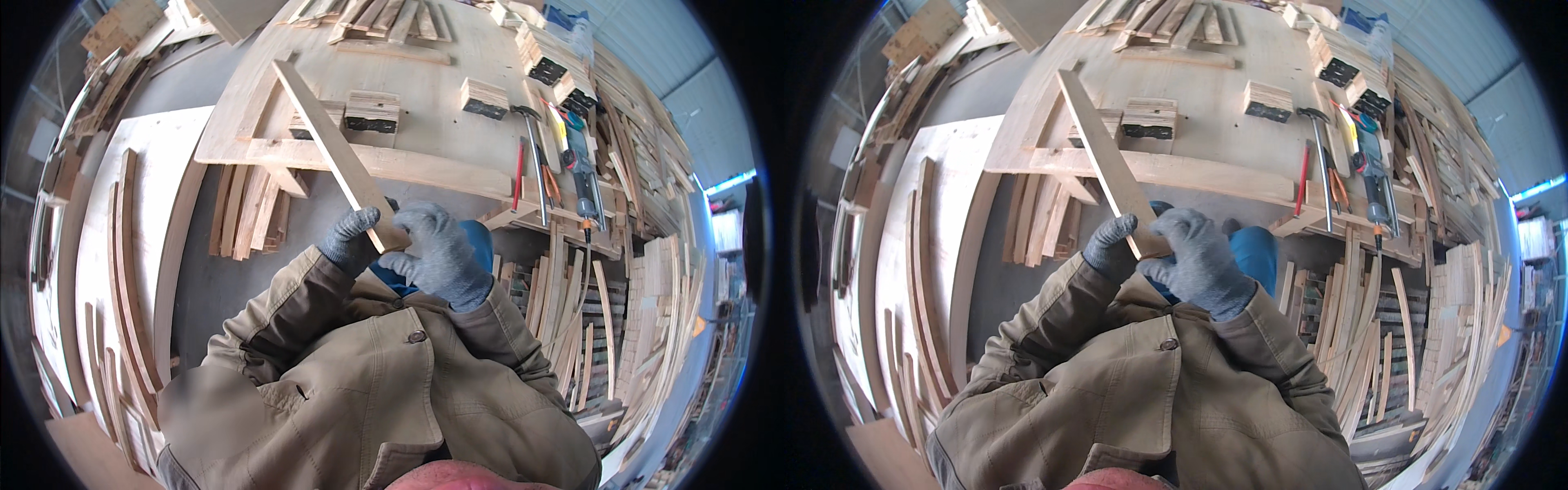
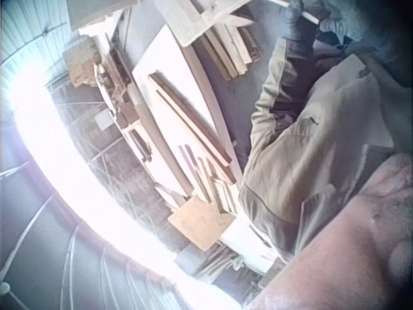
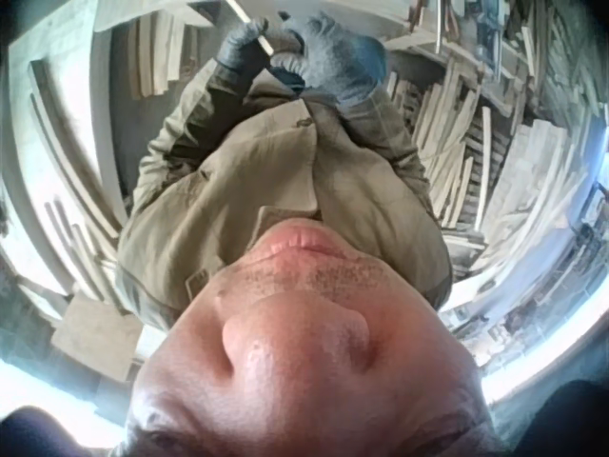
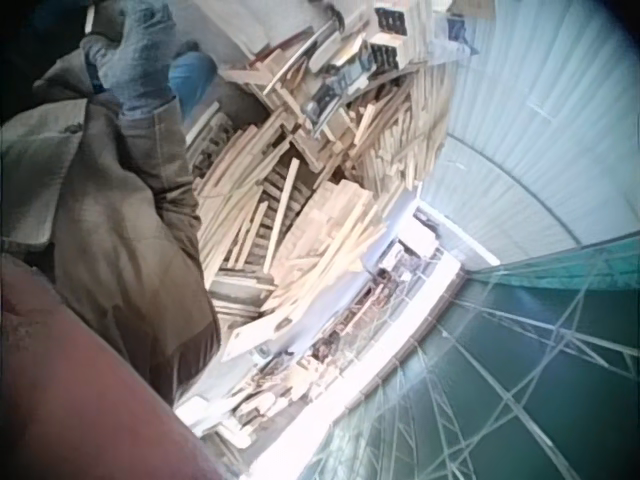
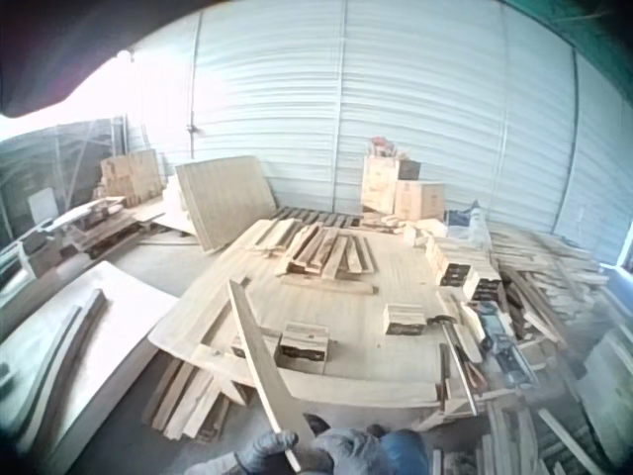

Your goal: The person is assembling wooden pieces on a workbench. They use pliers to remove nails, a hammer to drive nails, and a red tool to mark or adjust the wood. The person handles multiple small wooden blocks and a long plank, arranging them on the bench.

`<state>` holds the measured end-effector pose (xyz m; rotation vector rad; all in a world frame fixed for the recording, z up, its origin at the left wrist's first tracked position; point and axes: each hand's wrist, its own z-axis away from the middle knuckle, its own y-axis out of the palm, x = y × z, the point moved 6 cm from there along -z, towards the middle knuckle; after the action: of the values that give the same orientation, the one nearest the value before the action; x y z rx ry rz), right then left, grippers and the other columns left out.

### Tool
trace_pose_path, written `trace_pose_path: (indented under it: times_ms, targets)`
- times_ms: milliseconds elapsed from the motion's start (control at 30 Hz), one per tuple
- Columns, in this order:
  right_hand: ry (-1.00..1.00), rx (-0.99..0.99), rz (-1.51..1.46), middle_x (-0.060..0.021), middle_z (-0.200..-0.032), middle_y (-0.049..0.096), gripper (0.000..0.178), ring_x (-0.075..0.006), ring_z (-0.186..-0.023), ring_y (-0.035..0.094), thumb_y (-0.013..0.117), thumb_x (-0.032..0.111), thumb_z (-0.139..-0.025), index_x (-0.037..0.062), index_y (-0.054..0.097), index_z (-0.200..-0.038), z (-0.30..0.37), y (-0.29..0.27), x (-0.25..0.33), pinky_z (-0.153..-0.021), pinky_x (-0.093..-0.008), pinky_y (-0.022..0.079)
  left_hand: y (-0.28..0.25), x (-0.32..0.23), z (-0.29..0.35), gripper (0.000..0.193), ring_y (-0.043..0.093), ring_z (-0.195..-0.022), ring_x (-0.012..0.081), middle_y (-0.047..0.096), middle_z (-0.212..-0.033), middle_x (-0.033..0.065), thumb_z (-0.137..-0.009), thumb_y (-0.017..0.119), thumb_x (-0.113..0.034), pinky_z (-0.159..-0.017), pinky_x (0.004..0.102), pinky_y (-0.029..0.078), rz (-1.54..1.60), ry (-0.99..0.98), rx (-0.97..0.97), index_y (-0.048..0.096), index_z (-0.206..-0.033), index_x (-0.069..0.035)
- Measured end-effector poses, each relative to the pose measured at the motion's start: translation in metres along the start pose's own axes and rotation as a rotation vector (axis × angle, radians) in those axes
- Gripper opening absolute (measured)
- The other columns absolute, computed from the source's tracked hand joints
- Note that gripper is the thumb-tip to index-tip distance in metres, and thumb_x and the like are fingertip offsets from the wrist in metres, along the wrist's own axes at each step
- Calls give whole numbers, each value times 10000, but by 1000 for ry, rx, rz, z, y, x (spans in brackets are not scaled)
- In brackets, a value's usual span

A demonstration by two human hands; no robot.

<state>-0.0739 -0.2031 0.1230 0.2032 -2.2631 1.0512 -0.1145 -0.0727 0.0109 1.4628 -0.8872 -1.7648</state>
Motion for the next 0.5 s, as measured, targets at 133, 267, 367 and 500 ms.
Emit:
trace_pose_path:
  times_ms: [133,267,367,500]
  targets:
    - [154,34,-3,-149,-1107,651,485,-358,-1030,629,872,292,-774,48,644,-1125,26,-1,-26,-904,-457,510,-37,-5,32,626,675,-1026,338,659,-1076,137,-843,809,-386,-885,536,579,115,12,-204,580,-1278,2]
    - [290,-2,-117,-127,-981,654,416,-285,-889,656,850,226,-817,34,649,-1126,58,2,-61,-796,-392,545,-74,-12,57,584,687,-961,326,661,-1031,130,-831,831,-332,-830,525,590,-65,68,-380,582,-1250,-10]
    - [388,-15,-111,-89,-957,650,357,-190,-830,632,833,138,-836,29,652,-1124,84,0,-87,-750,-332,542,-104,-31,77,508,685,-805,276,657,-943,130,-822,825,-248,-704,434,597,-277,212,-542,581,-1186,11]
    - [589,-83,-149,-30,-937,654,221,-92,-807,577,781,48,-883,17,669,-1071,115,-7,-119,-735,-272,521,-166,-83,120,441,665,-746,230,651,-916,119,-815,775,-170,-636,376,575,-543,382,-798,581,-1164,19]
